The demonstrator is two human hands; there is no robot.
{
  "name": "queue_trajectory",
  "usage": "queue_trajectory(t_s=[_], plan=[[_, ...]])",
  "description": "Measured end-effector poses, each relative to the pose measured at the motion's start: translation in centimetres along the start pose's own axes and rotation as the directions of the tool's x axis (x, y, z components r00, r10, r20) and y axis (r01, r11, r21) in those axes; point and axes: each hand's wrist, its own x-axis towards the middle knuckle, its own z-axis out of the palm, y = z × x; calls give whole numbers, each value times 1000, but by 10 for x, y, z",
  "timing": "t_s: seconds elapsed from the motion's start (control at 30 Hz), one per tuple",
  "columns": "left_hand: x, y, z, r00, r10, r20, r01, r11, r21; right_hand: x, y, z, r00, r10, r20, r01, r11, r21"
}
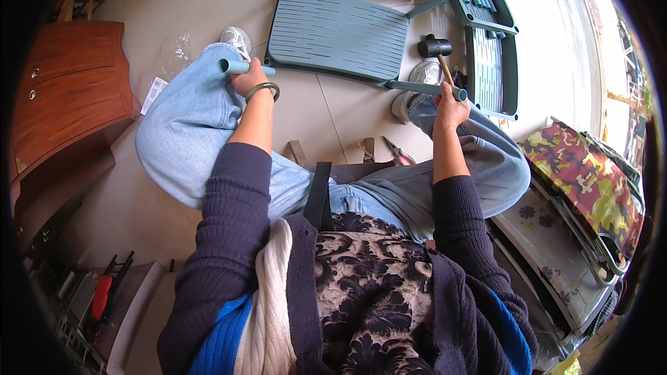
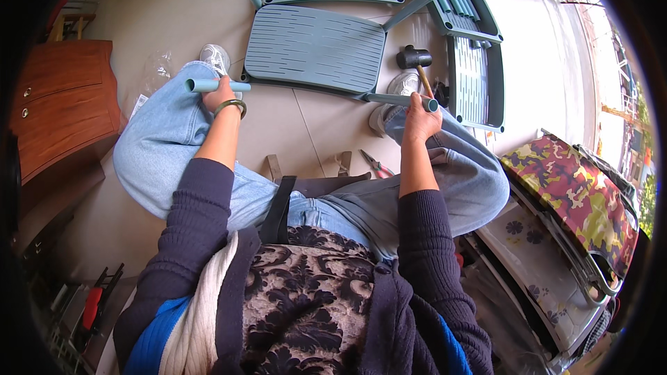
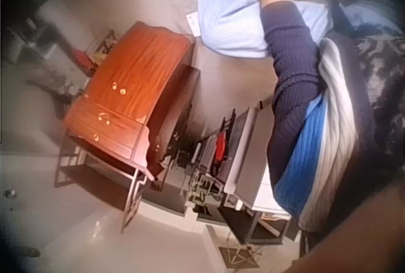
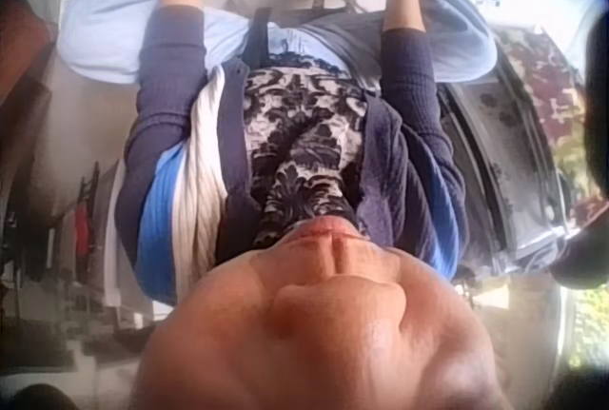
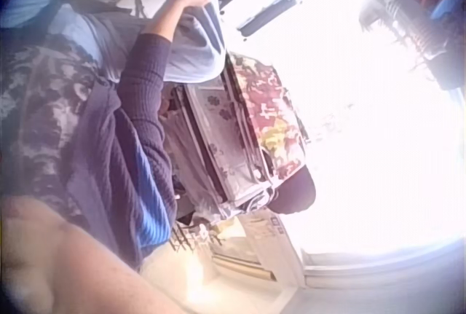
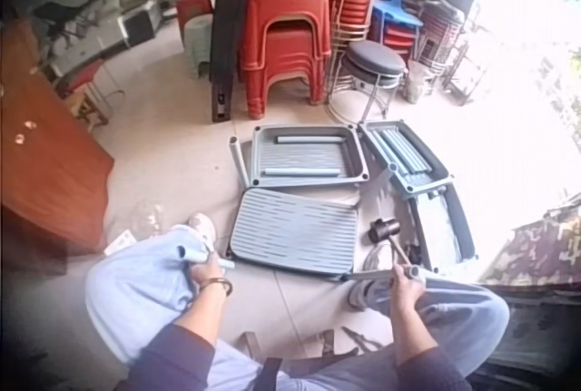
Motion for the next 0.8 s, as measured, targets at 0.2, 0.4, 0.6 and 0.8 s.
queue_trajectory(t_s=[0.2, 0.4, 0.6, 0.8], plan=[[-2, 2, 2, 1000, -27, -14, 27, 1000, 15, 2, 14, -5, 963, -170, 210, 231, 921, -314], [0, 5, -2, 1000, 3, -7, -3, 999, -41, 5, 15, 7, 930, -256, 262, 346, 849, -399], [4, 14, -7, 998, 56, 35, -56, 998, 9, 1, 34, 27, 993, -117, 34, 120, 885, -449], [23, -2, 2, 979, 172, 106, -174, 985, 11, -3, 41, 29, 995, -87, 47, 98, 907, -409]])
